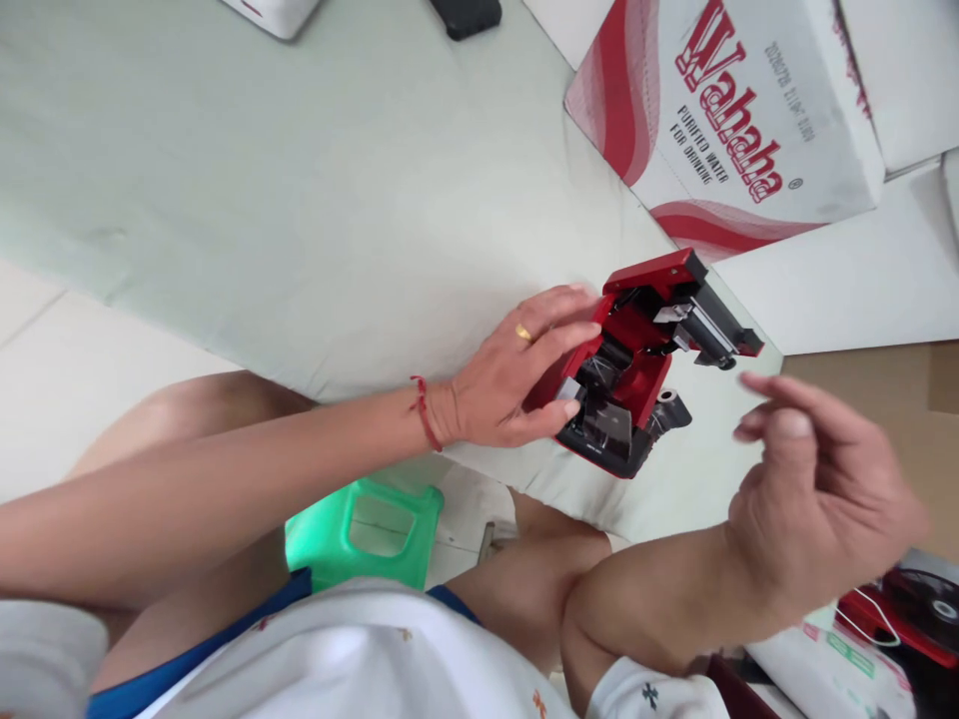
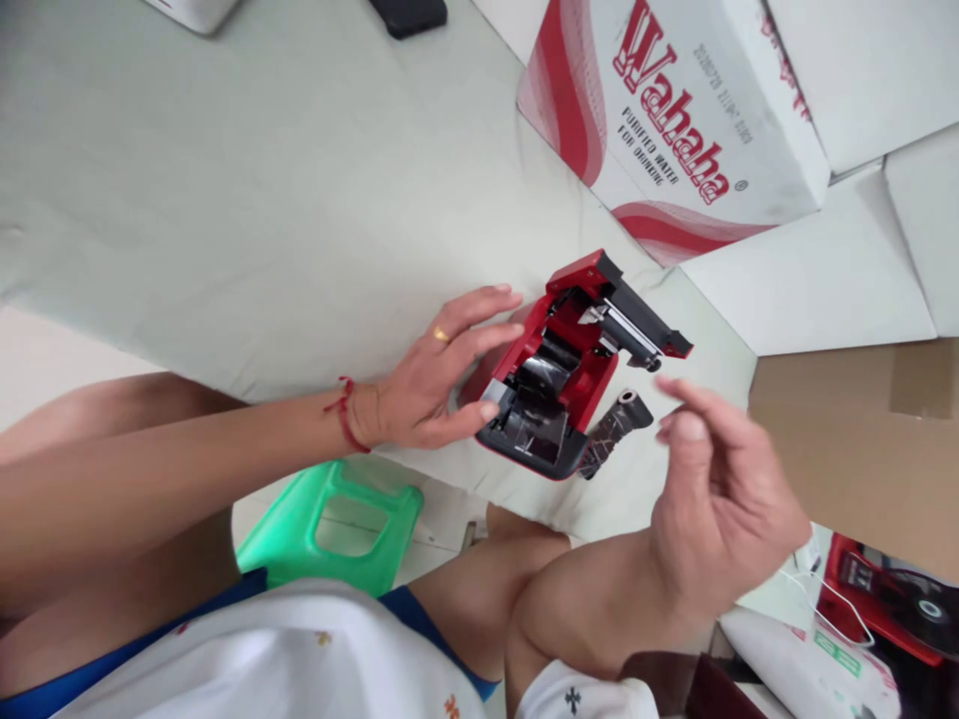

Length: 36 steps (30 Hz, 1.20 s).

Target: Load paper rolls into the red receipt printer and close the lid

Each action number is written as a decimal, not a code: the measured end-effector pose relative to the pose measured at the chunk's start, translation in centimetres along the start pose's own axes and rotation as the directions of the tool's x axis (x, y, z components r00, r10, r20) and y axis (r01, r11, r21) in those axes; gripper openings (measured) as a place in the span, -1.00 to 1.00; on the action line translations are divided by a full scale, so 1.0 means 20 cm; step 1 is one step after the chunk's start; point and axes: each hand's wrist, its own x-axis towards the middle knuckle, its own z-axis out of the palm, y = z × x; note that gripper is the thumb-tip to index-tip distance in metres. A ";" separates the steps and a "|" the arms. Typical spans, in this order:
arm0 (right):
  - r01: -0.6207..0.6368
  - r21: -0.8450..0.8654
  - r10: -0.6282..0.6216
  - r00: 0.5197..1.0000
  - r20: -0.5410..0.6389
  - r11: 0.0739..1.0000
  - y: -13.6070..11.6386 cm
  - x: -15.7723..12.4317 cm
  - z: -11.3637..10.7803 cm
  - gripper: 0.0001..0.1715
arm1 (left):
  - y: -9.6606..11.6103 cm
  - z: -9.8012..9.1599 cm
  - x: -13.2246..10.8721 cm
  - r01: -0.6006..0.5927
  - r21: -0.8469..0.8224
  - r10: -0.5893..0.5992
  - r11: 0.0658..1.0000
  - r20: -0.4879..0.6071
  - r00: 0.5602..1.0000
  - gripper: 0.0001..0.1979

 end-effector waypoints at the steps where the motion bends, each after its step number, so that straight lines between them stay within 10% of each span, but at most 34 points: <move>1: 0.004 -0.004 -0.005 0.988 -0.155 1.000 0.02 0.01 0.05 -0.60 | 0.01 0.00 -0.02 -0.061 0.045 0.061 0.997 -0.006 0.998 -0.16; 6: 0.158 -0.161 -0.150 0.987 0.058 0.974 0.13 0.10 0.21 -0.31 | 0.10 -0.01 -0.09 -0.286 0.282 0.264 0.916 0.112 0.958 -0.49; 11: 0.157 -0.201 -0.129 0.981 0.147 0.967 0.05 0.09 0.14 -0.44 | 0.17 0.01 -0.07 -0.443 0.473 0.478 0.762 0.051 0.877 -0.80; 19: 0.227 -0.199 -0.128 0.901 0.415 0.953 -0.12 0.01 0.01 -0.63 | 0.18 0.05 -0.13 -0.188 0.248 0.148 0.950 0.169 0.974 -0.66; 25: 0.340 -0.181 -0.206 0.833 0.514 0.923 -0.16 -0.01 0.04 -0.60 | 0.22 0.03 -0.07 -0.385 0.535 0.471 0.752 -0.028 0.881 -0.86; 36: 0.509 -0.398 -0.277 0.814 0.510 0.763 -0.29 -0.03 0.14 -0.54 | 0.28 0.06 -0.06 -0.327 0.443 0.409 0.835 -0.103 0.906 -0.93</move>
